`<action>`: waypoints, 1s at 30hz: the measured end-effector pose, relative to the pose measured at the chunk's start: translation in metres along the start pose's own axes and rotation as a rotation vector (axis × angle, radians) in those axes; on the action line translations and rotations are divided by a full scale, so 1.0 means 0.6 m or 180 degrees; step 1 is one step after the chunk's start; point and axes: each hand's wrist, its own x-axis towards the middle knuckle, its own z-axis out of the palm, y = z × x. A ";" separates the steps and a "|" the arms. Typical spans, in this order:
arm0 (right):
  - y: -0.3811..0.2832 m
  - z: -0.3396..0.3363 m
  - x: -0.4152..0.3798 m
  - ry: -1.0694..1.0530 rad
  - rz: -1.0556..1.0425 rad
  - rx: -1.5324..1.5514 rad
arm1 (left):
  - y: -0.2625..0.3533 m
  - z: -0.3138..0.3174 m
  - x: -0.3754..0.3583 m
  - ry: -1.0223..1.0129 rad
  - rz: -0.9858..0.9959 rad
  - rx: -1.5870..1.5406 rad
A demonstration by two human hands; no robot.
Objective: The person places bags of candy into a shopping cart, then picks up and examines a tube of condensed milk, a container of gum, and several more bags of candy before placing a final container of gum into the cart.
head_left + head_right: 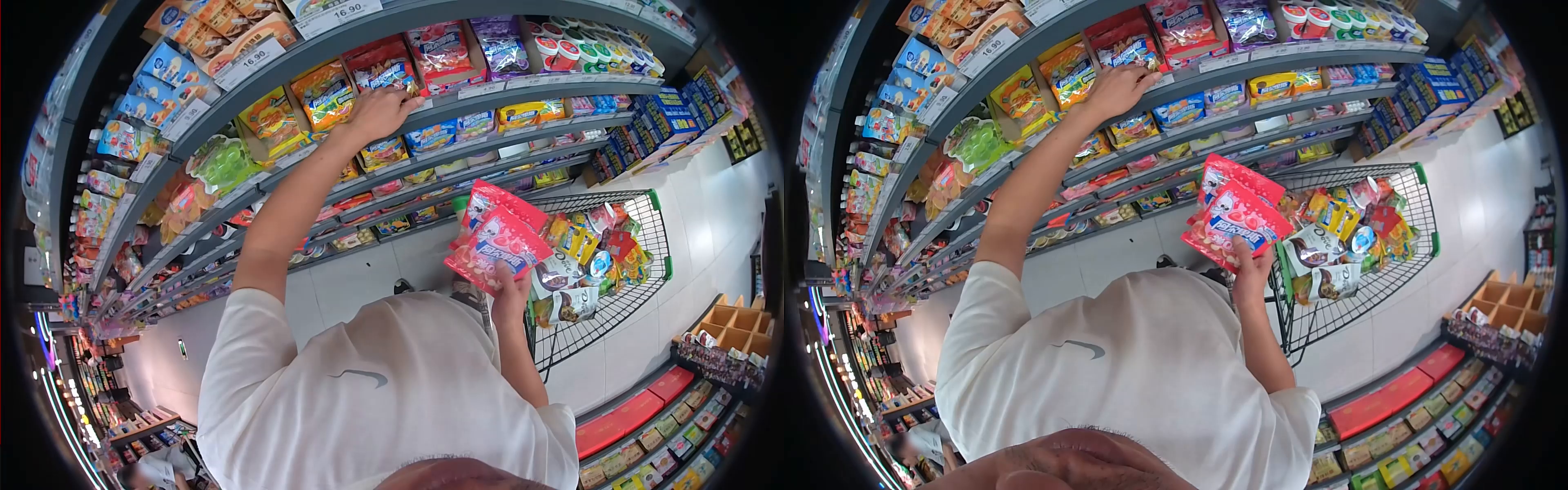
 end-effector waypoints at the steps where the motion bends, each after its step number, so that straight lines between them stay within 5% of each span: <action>1: -0.002 0.000 0.000 0.0019 -0.0009 -0.0005 | 0.000 0.000 0.007 -0.0205 -0.0135 -0.0013; 3: -0.006 0.000 -0.001 -0.0002 -0.0027 -0.0002 | -0.002 0.001 0.014 -0.0634 -0.0409 -0.0028; 9: 0.001 -0.011 -0.003 0.0010 -0.0031 0.0003 | -0.022 0.036 0.014 0.0069 -0.0122 0.0094; 24: 0.005 -0.009 -0.003 -0.0029 0.0016 -0.0071 | 0.011 -0.016 -0.005 -0.0084 -0.0517 0.0145; 30: 0.008 -0.006 -0.003 -0.0059 0.0083 -0.0146 | 0.011 0.007 -0.057 0.1487 0.0169 0.0066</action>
